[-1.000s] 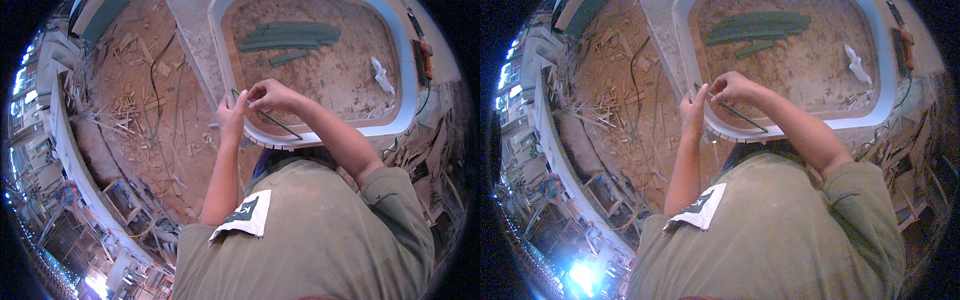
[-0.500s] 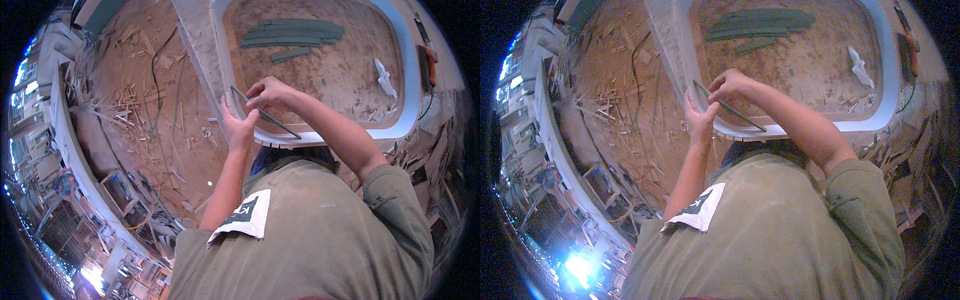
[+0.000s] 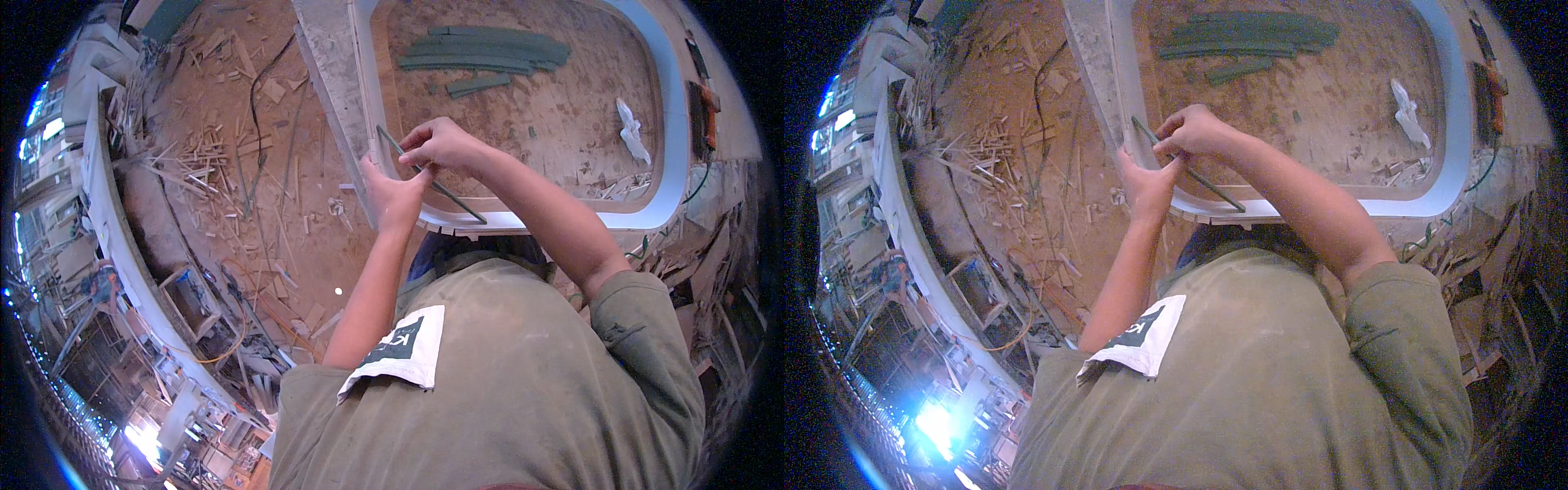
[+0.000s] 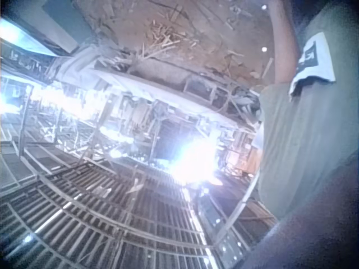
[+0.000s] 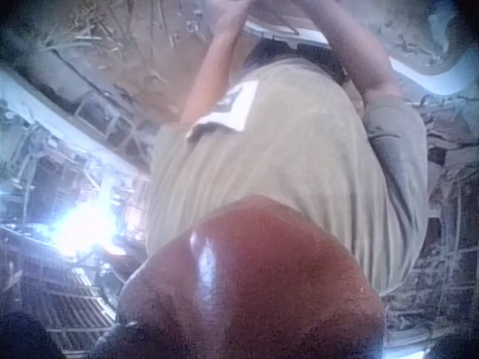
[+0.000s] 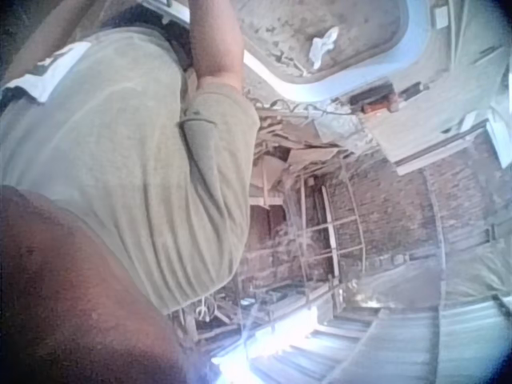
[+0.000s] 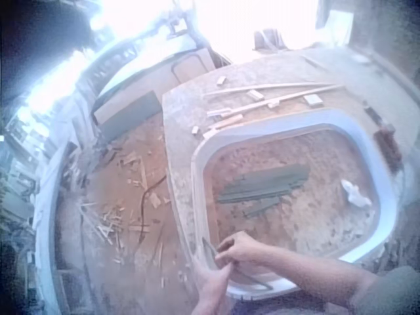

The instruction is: The person applies adhesive to green trim strips and uses a nail gun to fasten them along the curved edge of a white bathtub frame. They repeatedly pick up strips, apply glue, position them, and nail them in place.

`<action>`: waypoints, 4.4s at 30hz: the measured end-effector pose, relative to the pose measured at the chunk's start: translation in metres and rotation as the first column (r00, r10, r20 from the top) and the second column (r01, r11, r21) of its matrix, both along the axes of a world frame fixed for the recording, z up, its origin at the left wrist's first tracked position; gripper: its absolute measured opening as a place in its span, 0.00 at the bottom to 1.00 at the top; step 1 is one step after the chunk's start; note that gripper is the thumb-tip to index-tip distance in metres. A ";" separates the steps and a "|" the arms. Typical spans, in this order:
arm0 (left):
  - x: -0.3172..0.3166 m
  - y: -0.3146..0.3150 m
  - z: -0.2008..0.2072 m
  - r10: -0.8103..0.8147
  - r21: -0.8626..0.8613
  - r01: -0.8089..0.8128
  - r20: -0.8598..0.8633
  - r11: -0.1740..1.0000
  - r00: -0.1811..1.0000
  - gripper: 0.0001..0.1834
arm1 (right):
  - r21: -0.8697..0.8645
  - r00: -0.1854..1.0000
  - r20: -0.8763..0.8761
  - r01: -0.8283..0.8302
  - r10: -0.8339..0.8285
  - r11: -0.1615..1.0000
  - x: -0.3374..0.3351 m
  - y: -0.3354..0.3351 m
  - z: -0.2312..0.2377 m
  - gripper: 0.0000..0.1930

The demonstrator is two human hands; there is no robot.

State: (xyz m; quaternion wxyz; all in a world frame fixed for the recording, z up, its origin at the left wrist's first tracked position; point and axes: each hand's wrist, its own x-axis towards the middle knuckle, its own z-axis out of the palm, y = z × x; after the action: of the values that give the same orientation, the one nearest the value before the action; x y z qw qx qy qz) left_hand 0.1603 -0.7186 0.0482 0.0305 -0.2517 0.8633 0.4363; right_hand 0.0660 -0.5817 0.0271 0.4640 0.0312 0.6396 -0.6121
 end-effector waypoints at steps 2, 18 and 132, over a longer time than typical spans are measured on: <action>-0.003 0.006 0.017 -0.017 -0.064 0.019 0.018 0.998 1.000 0.55 | 0.001 1.000 0.003 0.002 -0.002 1.000 0.000 -0.002 -0.002 0.22; 0.003 -0.013 0.008 -0.147 -0.085 0.134 -0.173 0.987 0.974 0.30 | -0.102 0.997 0.077 -0.015 0.023 0.995 0.002 -0.023 -0.008 0.19; 0.012 -0.013 -0.024 0.007 0.255 0.100 -0.385 0.962 0.923 0.42 | -0.046 0.938 0.056 0.346 -0.343 0.937 -0.007 -0.037 0.021 0.12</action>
State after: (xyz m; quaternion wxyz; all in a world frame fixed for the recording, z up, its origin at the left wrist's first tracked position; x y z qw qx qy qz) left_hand 0.1721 -0.7317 0.0245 -0.0938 -0.1345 0.7909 0.5896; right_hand 0.0594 -0.6185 0.0480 0.3654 0.1445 0.5961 -0.7002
